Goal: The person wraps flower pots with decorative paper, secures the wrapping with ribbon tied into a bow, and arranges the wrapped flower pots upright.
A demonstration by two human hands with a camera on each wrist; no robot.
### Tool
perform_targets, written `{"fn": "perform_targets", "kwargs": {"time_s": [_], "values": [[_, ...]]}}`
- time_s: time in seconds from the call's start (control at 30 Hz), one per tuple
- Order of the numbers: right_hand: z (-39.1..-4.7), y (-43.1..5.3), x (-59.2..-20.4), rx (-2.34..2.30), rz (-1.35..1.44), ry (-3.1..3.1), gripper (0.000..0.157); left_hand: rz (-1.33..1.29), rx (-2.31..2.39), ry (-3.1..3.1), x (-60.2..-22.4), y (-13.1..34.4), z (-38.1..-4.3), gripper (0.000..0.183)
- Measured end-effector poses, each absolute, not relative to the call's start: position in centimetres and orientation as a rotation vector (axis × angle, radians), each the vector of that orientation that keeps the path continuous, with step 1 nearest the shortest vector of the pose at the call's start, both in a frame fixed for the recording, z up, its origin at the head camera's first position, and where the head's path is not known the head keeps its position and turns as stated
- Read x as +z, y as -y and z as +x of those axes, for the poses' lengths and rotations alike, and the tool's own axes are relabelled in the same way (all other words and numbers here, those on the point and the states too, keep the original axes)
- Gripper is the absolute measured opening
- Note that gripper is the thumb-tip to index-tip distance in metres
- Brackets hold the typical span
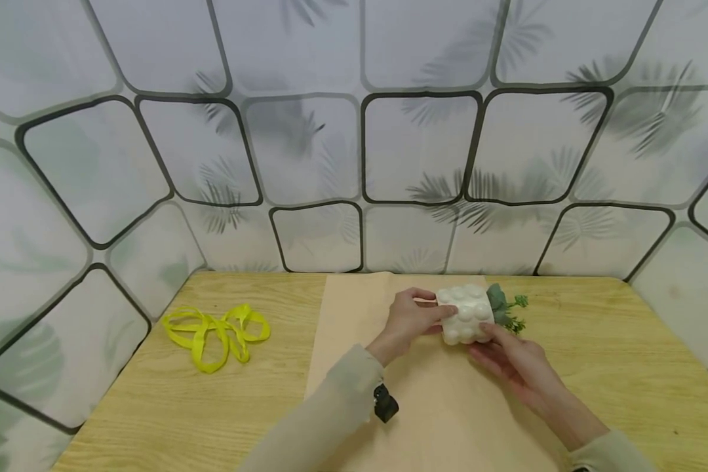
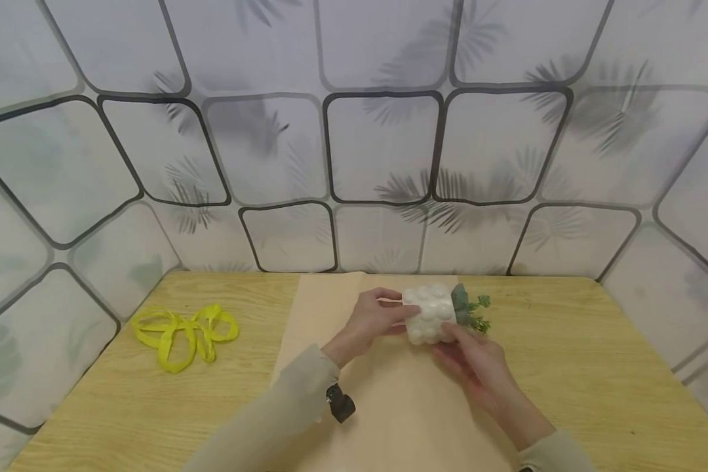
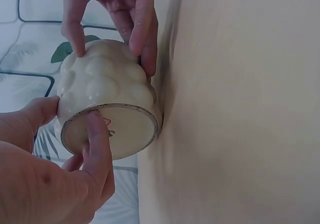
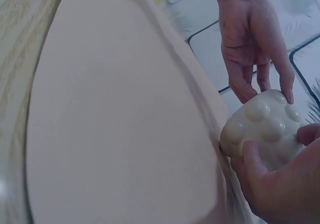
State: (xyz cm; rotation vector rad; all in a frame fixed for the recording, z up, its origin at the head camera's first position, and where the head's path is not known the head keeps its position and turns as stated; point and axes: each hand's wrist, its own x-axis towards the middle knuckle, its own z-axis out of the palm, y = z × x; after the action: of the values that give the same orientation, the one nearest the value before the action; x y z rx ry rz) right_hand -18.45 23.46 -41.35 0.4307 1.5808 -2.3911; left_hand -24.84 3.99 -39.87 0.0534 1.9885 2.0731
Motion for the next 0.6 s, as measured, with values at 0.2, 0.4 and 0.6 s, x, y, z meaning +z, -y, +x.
{"fn": "perform_targets", "kwargs": {"time_s": [0.2, 0.4, 0.6], "values": [[-18.5, -23.9, -41.7, -2.373, 0.432, -1.545, 0.018, 0.023, 2.049, -2.081, -39.6, -4.9, -24.6, 0.043], [-18.6, -23.9, -42.2, -2.365, 0.46, -1.52, 0.02, -0.006, 2.011, -2.136, -39.2, -5.6, -24.3, 0.044], [-18.4, -24.2, -42.1, -2.331, 0.427, -1.513, 0.016, -0.002, 1.987, -2.107, -39.3, -5.2, -23.9, 0.044]]}}
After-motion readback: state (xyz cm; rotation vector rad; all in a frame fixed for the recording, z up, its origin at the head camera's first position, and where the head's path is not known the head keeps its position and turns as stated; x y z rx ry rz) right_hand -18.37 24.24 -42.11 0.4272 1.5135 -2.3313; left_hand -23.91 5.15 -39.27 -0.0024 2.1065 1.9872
